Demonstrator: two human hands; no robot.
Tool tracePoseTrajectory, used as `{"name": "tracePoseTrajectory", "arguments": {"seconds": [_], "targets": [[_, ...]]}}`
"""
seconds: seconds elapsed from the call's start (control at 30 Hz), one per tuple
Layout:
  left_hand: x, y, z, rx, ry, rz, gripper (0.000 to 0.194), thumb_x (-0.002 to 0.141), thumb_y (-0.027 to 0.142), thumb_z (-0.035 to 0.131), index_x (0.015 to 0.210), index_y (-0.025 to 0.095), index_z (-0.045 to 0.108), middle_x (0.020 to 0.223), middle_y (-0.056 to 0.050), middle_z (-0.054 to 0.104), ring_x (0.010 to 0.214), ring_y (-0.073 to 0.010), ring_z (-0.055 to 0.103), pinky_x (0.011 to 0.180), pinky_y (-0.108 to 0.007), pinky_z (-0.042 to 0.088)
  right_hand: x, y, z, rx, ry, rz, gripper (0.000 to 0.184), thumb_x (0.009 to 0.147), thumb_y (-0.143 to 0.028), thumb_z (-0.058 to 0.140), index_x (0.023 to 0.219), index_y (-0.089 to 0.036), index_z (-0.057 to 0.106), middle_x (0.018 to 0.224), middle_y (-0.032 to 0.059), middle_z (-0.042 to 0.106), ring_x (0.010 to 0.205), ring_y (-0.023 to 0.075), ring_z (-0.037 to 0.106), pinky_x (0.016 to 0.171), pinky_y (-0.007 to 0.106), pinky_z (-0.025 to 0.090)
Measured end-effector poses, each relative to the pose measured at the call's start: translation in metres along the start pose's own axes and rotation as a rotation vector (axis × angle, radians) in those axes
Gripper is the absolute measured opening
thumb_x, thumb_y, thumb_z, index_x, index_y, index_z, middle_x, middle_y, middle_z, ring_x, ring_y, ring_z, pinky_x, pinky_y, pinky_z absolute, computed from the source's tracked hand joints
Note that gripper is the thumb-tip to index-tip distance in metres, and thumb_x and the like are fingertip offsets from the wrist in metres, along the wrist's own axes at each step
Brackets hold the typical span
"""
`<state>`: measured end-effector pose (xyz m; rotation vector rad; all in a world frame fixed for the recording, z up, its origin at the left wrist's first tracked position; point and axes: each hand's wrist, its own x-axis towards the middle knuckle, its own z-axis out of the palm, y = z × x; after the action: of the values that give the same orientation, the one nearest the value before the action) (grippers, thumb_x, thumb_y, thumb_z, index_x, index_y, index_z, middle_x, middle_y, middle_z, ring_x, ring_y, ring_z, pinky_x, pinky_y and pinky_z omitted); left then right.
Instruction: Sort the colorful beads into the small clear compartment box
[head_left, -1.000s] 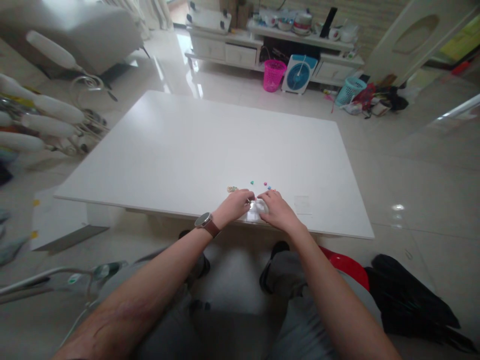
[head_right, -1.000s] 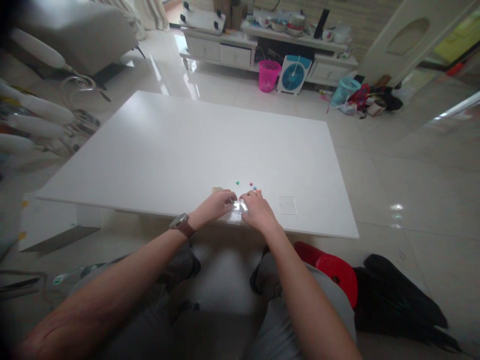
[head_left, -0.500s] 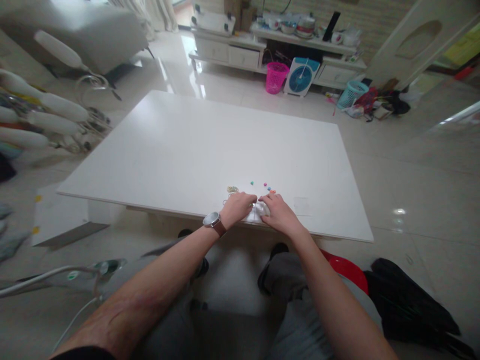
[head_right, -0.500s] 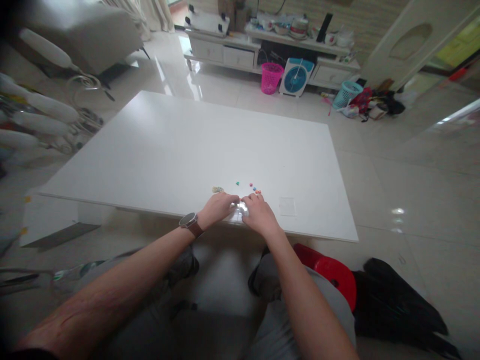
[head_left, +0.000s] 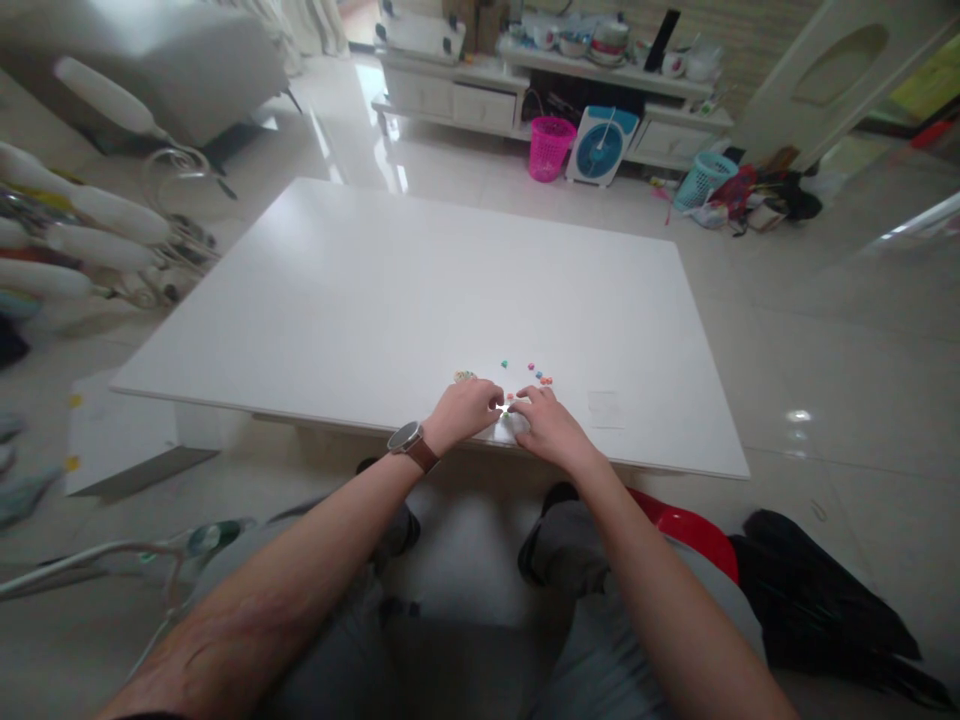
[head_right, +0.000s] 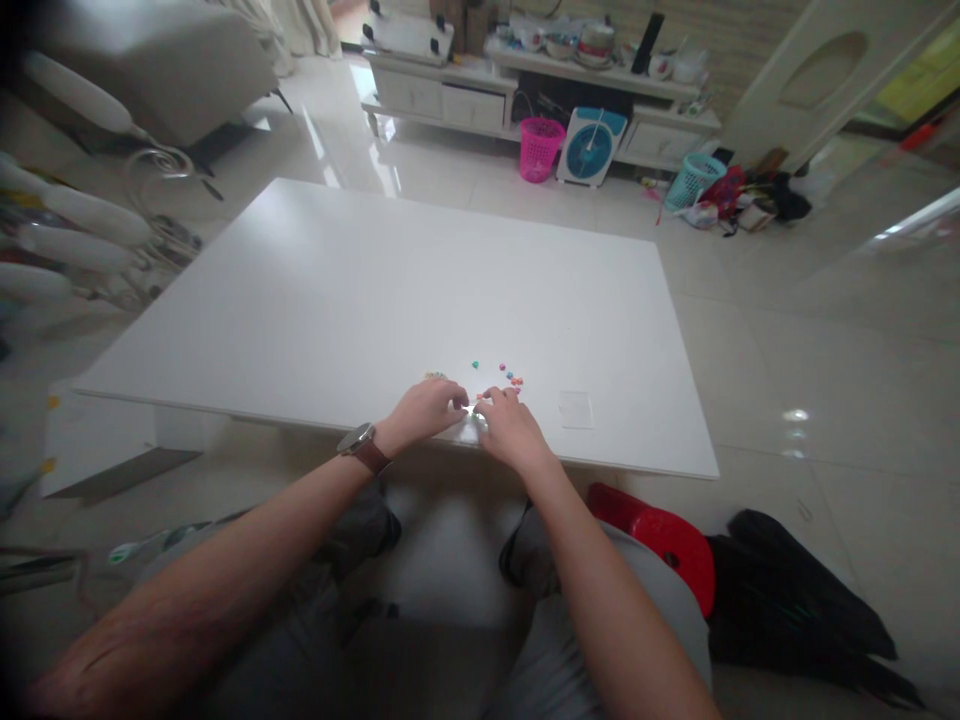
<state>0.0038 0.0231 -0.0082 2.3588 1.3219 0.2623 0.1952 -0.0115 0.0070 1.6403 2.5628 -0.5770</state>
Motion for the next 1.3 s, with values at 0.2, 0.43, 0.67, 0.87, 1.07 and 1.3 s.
{"name": "tracePoseTrajectory", "arguments": {"seconds": [0.2,0.43,0.67,0.87,1.07,1.3], "targets": [[-0.0054,-0.0018,0.0022,-0.01,-0.051,-0.043,0.014,0.086,0.027,0.068,0.095,0.022,0.078,0.091,-0.006,0.076,0.089,-0.0223,0.069,0.083,-0.032,0.052,0.0047,-0.0038,0.0035,-0.037,-0.049,0.014,0.036,0.088,-0.02,0.066,0.123,-0.02,0.069,0.143,0.0112,0.051,0.129,0.0315,0.043,0.103,0.043,0.047],[-0.006,-0.0046,0.0092,-0.011,-0.052,-0.037,0.015,0.087,0.027,0.067,0.096,0.023,0.078,0.089,-0.006,0.077,0.09,-0.0227,0.07,0.086,-0.034,0.053,0.0043,-0.0069,0.0077,-0.066,-0.057,0.039,0.046,0.084,-0.02,0.067,0.13,-0.02,0.064,0.149,0.0113,0.047,0.131,0.0323,0.042,0.103,0.042,0.048],[-0.0044,-0.0017,0.0057,-0.021,-0.051,-0.039,0.015,0.087,0.025,0.066,0.095,0.022,0.079,0.088,-0.006,0.077,0.088,-0.0229,0.071,0.084,-0.033,0.054,0.0042,-0.0063,0.0085,-0.06,-0.048,0.039,0.053,0.084,-0.021,0.068,0.136,-0.02,0.058,0.147,0.0121,0.047,0.13,0.0312,0.043,0.102,0.042,0.048],[-0.005,-0.0008,0.0045,0.002,-0.072,-0.041,0.016,0.088,0.027,0.066,0.093,0.021,0.08,0.09,-0.009,0.077,0.09,-0.0235,0.071,0.086,-0.034,0.054,0.0026,-0.006,0.0084,-0.079,-0.05,0.027,0.047,0.086,-0.021,0.066,0.134,-0.025,0.063,0.149,0.0106,0.046,0.131,0.0319,0.042,0.101,0.043,0.048],[-0.004,-0.0006,0.0042,0.008,-0.081,-0.059,0.015,0.088,0.027,0.066,0.091,0.021,0.079,0.09,-0.008,0.077,0.089,-0.0236,0.071,0.085,-0.034,0.054,0.0011,-0.0062,0.0068,-0.107,-0.052,0.02,0.042,0.088,-0.022,0.065,0.13,-0.027,0.065,0.149,0.0098,0.047,0.129,0.0332,0.043,0.097,0.044,0.051],[-0.0046,-0.0011,0.0063,-0.012,-0.076,-0.073,0.014,0.086,0.026,0.066,0.092,0.022,0.078,0.089,-0.007,0.077,0.089,-0.0225,0.07,0.086,-0.033,0.054,0.0014,-0.0062,0.0047,-0.118,-0.054,0.036,0.037,0.088,-0.024,0.064,0.125,-0.024,0.066,0.147,0.0114,0.049,0.128,0.0339,0.043,0.097,0.045,0.05]]}}
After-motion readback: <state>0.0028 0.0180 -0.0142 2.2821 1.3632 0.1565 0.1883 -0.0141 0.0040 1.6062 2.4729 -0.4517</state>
